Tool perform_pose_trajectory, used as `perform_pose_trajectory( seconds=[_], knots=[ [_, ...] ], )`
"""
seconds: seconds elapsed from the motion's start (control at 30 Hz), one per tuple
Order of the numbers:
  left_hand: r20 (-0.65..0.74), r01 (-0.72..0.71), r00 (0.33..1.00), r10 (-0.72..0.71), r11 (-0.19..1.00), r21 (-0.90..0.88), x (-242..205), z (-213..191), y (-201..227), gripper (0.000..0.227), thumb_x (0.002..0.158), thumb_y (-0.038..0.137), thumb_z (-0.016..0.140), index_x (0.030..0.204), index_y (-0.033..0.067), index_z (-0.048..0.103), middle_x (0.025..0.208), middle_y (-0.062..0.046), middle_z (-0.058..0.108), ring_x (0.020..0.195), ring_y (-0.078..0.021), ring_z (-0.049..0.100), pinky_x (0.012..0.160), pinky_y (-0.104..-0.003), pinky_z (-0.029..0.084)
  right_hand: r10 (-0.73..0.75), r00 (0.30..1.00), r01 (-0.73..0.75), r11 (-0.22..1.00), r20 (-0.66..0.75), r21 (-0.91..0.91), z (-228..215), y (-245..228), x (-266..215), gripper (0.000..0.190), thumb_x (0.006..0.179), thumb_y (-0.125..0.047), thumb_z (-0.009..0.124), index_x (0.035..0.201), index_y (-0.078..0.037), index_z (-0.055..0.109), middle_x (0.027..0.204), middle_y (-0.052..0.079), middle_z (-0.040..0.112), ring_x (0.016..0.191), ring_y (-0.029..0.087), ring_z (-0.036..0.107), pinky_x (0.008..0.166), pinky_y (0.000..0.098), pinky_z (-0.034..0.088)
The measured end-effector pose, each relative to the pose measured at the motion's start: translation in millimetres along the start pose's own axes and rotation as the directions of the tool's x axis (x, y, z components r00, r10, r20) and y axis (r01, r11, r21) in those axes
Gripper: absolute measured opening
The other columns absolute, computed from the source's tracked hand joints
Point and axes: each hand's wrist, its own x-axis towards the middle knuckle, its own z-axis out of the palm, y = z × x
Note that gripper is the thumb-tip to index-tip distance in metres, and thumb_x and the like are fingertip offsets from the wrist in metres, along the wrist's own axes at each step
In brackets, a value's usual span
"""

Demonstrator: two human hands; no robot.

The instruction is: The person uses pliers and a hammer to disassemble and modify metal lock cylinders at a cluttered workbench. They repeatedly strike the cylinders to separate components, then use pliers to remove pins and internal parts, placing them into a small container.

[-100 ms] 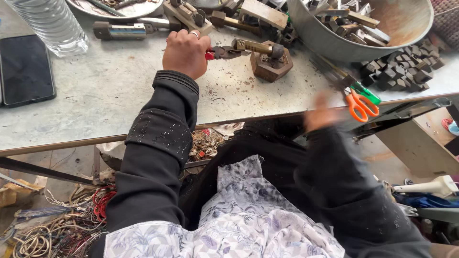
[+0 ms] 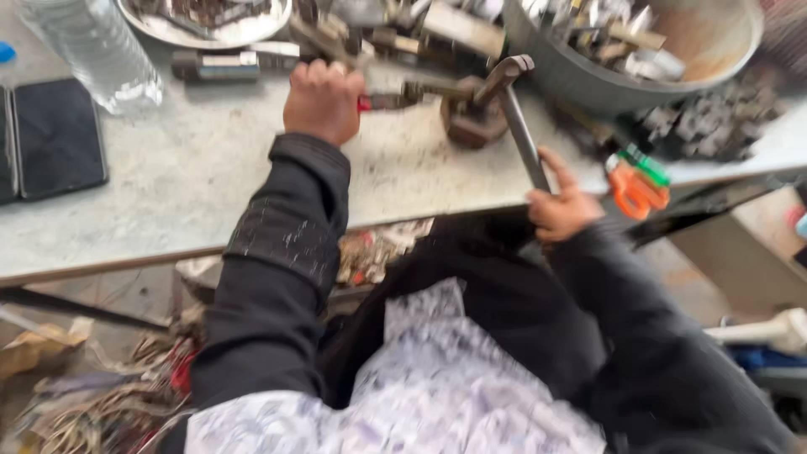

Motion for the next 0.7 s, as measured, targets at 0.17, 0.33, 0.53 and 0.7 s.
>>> perform_pose_trajectory(
  seconds=[0.17,0.33,0.53,0.7],
  knots=[
    [-0.053,-0.039,0.998,0.037,0.999,-0.025,-5,2,1,0.007,0.087,0.012,0.065,0.085,0.0163,0.07,0.084,-0.006,0.068,0.081,-0.0271,0.063,0.078,-0.042,0.047,-0.251,0.925,0.304,0.939,-0.286,0.159,-105,29,-17,0.047,0.106,-0.026,0.059,0.15,-0.018,0.046,0.098,0.025,0.071,0.071,0.03,0.067,0.064,0.0364,0.054],
    [-0.055,-0.044,0.997,0.045,0.999,0.006,-3,3,1,0.007,0.091,0.012,0.065,0.086,0.0158,0.069,0.085,-0.005,0.068,0.081,-0.0268,0.062,0.079,-0.042,0.047,-0.341,0.886,0.418,0.882,-0.314,0.22,-71,33,-12,0.051,0.105,-0.023,0.059,0.153,-0.02,0.042,0.095,0.023,0.069,0.07,0.028,0.065,0.063,0.0356,0.051],
    [-0.104,-0.019,0.994,0.021,1.0,0.02,-5,2,8,0.003,0.084,0.017,0.068,0.082,0.0178,0.071,0.08,-0.008,0.067,0.08,-0.0289,0.062,0.073,-0.045,0.045,-0.235,0.963,0.242,0.969,-0.131,0.045,-3,29,10,0.056,0.104,-0.019,0.059,0.156,-0.023,0.039,0.092,0.021,0.066,0.069,0.027,0.062,0.062,0.0347,0.049],
    [-0.062,-0.045,0.997,0.043,0.998,-0.034,-4,3,1,0.007,0.087,0.012,0.067,0.084,0.0169,0.07,0.084,-0.006,0.067,0.082,-0.0275,0.062,0.078,-0.043,0.046,-0.315,0.914,0.388,0.862,-0.255,0.327,-46,24,-1,0.061,0.103,-0.016,0.059,0.159,-0.025,0.036,0.089,0.019,0.064,0.069,0.025,0.059,0.06,0.0339,0.047]
  ],
)
